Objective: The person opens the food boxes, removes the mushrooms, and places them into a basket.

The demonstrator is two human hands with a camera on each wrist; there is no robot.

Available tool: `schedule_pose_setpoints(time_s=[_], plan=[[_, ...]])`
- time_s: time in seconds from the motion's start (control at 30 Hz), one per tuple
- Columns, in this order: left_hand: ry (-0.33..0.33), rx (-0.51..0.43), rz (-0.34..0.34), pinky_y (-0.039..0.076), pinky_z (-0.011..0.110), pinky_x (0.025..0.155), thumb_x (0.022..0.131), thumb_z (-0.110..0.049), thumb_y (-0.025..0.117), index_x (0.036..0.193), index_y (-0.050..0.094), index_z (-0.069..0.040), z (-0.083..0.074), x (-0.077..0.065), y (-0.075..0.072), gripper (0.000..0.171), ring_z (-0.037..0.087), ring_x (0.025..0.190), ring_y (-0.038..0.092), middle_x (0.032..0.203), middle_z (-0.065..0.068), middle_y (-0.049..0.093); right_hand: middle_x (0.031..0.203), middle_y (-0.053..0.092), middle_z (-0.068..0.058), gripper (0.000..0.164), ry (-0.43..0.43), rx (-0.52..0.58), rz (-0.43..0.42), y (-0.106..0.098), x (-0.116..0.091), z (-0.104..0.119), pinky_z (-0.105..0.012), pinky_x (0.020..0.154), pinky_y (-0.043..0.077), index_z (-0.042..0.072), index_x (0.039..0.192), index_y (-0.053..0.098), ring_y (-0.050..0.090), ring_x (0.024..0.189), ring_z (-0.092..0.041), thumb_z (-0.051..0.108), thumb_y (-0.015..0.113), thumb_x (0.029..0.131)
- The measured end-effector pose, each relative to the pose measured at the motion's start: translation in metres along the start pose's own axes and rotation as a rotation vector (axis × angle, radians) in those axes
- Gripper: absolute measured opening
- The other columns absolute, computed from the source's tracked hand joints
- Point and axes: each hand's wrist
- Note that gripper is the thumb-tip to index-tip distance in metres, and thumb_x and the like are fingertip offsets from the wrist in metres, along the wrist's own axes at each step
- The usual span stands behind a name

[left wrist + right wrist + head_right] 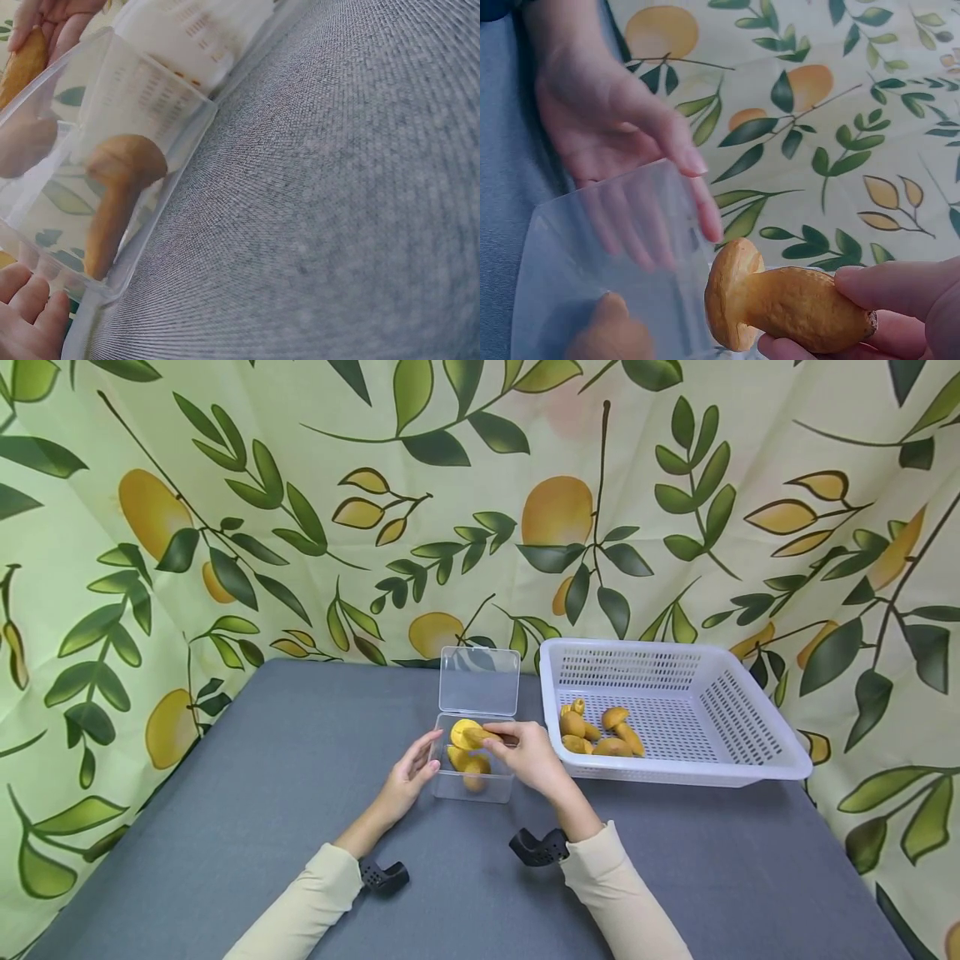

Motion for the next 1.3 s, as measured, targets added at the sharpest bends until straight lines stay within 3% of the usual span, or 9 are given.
schedule_pose_setpoints(time_s=[0.23,0.53,0.83,0.9,1.0,1.1,1.3], plan=[[0.018,0.002,0.005,0.027,0.041,0.115,0.093,-0.007,0.05,0.139,0.037,-0.004,0.0,0.0,0.0,0.048,0.034,0.139,0.028,0.151,0.023,0.027,0.113,0.067,-0.02,0.033,0.068,0.07,-0.019,-0.013,-0.006,0.004,-0.019,0.075,0.056,0.002,0.117,0.063,0.067,0.098,-0.025,0.017,0.061,0.088],[-0.002,0.004,0.007,0.026,0.04,0.115,0.093,-0.005,0.049,0.14,0.036,-0.004,0.002,0.0,0.0,0.048,0.033,0.14,0.028,0.152,0.022,0.026,0.114,0.066,-0.02,0.034,0.08,0.103,-0.069,-0.029,-0.011,0.005,-0.009,0.074,0.052,0.002,0.117,0.063,0.059,0.084,0.013,0.019,0.062,0.088],[-0.002,-0.001,0.01,0.026,0.041,0.115,0.094,-0.007,0.049,0.14,0.036,-0.006,0.003,0.0,0.0,0.048,0.032,0.14,0.028,0.152,0.02,0.026,0.121,0.06,-0.026,0.041,0.098,0.169,-0.139,-0.052,-0.02,0.002,-0.005,0.076,0.05,-0.004,0.121,0.058,0.057,0.085,0.016,0.02,0.062,0.088],[0.007,-0.003,0.006,0.026,0.04,0.115,0.094,-0.008,0.049,0.139,0.037,-0.006,0.003,0.0,0.001,0.048,0.032,0.14,0.028,0.152,0.02,0.027,0.118,0.063,-0.022,0.041,0.107,0.179,-0.175,-0.058,-0.022,-0.001,-0.006,0.074,0.052,-0.004,0.121,0.058,0.059,0.084,0.015,0.021,0.062,0.088],[0.011,0.002,0.001,0.026,0.04,0.115,0.093,-0.008,0.05,0.139,0.037,-0.007,0.004,0.0,0.001,0.047,0.032,0.14,0.029,0.152,0.019,0.028,0.103,0.07,0.0,0.043,0.129,0.202,-0.22,-0.066,-0.024,-0.005,-0.01,0.069,0.054,-0.004,0.121,0.058,0.062,0.079,0.011,0.023,0.062,0.088],[0.015,0.023,-0.001,0.028,0.042,0.114,0.093,-0.006,0.049,0.139,0.037,-0.005,0.004,0.0,0.001,0.047,0.035,0.139,0.029,0.151,0.02,0.028,0.089,0.065,0.022,0.045,0.124,0.248,-0.256,-0.073,-0.026,-0.01,-0.012,0.066,0.056,-0.008,0.121,0.056,0.065,0.076,0.009,0.023,0.062,0.088],[-0.006,0.028,0.001,0.028,0.046,0.113,0.093,-0.003,0.049,0.139,0.036,-0.002,0.002,0.001,0.001,0.048,0.037,0.138,0.03,0.15,0.023,0.027,0.09,0.064,0.025,0.046,0.105,0.368,-0.284,-0.086,-0.029,-0.021,-0.01,0.071,0.056,-0.014,0.119,0.053,0.067,0.081,0.005,0.018,0.062,0.088]])
Point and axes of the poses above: each hand's wrist, its own x-axis towards the middle knuckle, its own y-axis out of the palm, z = x × y
